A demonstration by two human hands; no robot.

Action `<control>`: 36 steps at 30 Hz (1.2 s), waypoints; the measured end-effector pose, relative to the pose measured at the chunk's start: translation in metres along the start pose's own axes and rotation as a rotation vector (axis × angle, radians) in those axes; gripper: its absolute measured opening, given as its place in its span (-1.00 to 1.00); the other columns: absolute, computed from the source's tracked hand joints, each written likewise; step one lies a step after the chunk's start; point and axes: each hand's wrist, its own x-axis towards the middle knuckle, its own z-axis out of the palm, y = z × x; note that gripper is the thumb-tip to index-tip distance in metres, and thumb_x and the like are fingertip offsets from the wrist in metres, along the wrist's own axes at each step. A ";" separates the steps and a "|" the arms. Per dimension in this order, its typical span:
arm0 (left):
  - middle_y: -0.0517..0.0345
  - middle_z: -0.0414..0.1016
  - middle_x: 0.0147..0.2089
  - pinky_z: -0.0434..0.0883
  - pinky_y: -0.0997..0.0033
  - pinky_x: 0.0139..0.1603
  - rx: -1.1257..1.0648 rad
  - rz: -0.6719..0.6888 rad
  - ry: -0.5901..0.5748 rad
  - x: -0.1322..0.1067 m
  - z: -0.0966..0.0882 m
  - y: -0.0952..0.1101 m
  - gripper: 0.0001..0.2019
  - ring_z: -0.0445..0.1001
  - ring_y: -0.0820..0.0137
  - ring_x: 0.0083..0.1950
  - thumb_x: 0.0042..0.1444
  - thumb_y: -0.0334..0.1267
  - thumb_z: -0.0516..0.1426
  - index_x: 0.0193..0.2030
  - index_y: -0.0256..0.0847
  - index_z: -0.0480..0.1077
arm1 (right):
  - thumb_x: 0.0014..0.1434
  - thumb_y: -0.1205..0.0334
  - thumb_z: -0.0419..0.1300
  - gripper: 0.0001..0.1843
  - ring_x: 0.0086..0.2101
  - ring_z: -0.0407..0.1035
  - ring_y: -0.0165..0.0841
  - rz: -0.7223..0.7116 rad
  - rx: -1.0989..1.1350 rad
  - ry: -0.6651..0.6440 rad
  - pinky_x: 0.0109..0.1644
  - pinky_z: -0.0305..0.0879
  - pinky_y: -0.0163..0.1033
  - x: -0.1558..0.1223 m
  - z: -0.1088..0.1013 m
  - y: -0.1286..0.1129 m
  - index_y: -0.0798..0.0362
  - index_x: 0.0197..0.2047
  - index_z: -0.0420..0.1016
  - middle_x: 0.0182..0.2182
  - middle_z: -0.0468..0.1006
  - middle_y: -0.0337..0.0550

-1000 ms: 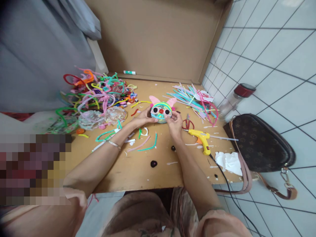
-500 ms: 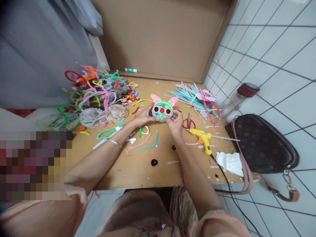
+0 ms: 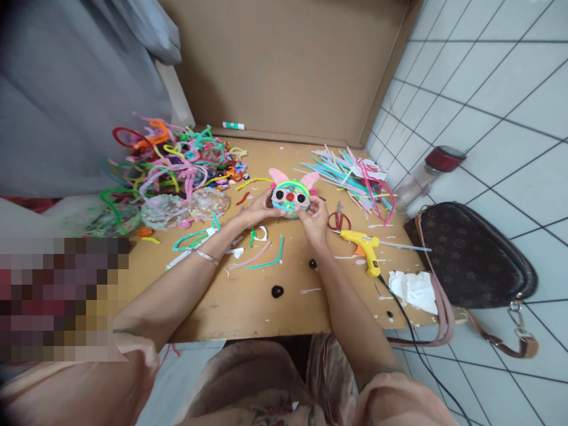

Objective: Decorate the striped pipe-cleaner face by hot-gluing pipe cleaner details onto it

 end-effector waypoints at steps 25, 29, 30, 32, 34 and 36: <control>-0.21 0.45 0.35 0.34 -0.07 0.42 0.053 0.064 -0.038 -0.002 -0.002 0.002 0.03 0.45 -0.07 0.34 -0.27 0.02 0.51 0.37 -0.25 0.31 | -0.34 0.10 0.55 -0.33 -0.12 0.48 -0.27 0.036 -0.012 -0.061 0.08 0.50 -0.05 -0.001 -0.007 -0.006 -0.05 -0.16 0.35 -0.20 0.54 -0.19; -0.23 0.46 0.35 0.34 -0.08 0.42 0.060 0.058 -0.029 -0.003 0.001 0.004 0.03 0.45 -0.07 0.34 -0.25 0.04 0.50 0.37 -0.29 0.30 | -0.33 0.12 0.54 -0.34 -0.12 0.48 -0.27 0.029 -0.014 -0.061 0.07 0.50 -0.07 0.000 -0.009 -0.007 -0.05 -0.16 0.36 -0.20 0.54 -0.20; -0.24 0.46 0.35 0.35 -0.09 0.41 0.059 0.053 -0.032 -0.004 0.003 0.005 0.02 0.45 -0.07 0.33 -0.24 0.05 0.49 0.37 -0.30 0.29 | -0.33 0.12 0.54 -0.35 -0.12 0.48 -0.28 0.024 -0.017 -0.067 0.07 0.50 -0.07 0.001 -0.010 -0.007 -0.05 -0.15 0.36 -0.19 0.54 -0.20; -0.25 0.46 0.35 0.35 -0.10 0.41 0.057 0.050 -0.033 -0.004 0.004 0.005 0.01 0.46 -0.08 0.33 -0.22 0.05 0.48 0.37 -0.30 0.28 | -0.31 0.13 0.53 -0.36 -0.14 0.48 -0.28 0.011 -0.029 -0.079 0.07 0.50 -0.06 0.003 -0.012 -0.006 -0.05 -0.14 0.38 -0.19 0.55 -0.20; -0.26 0.45 0.36 0.35 -0.11 0.41 0.073 0.058 -0.033 -0.004 0.005 0.003 0.00 0.45 -0.09 0.35 -0.21 0.05 0.47 0.37 -0.31 0.28 | -0.30 0.14 0.54 -0.36 -0.14 0.48 -0.28 0.001 -0.042 -0.089 0.08 0.49 -0.05 0.005 -0.015 -0.005 -0.04 -0.13 0.39 -0.18 0.56 -0.20; -0.27 0.43 0.37 0.32 -0.12 0.43 0.103 0.071 -0.034 -0.003 0.004 0.001 -0.02 0.42 -0.10 0.37 -0.20 0.03 0.48 0.36 -0.30 0.30 | -0.31 0.14 0.54 -0.34 -0.13 0.48 -0.28 0.000 -0.047 -0.099 0.10 0.48 -0.04 0.007 -0.018 -0.004 -0.04 -0.12 0.39 -0.15 0.56 -0.18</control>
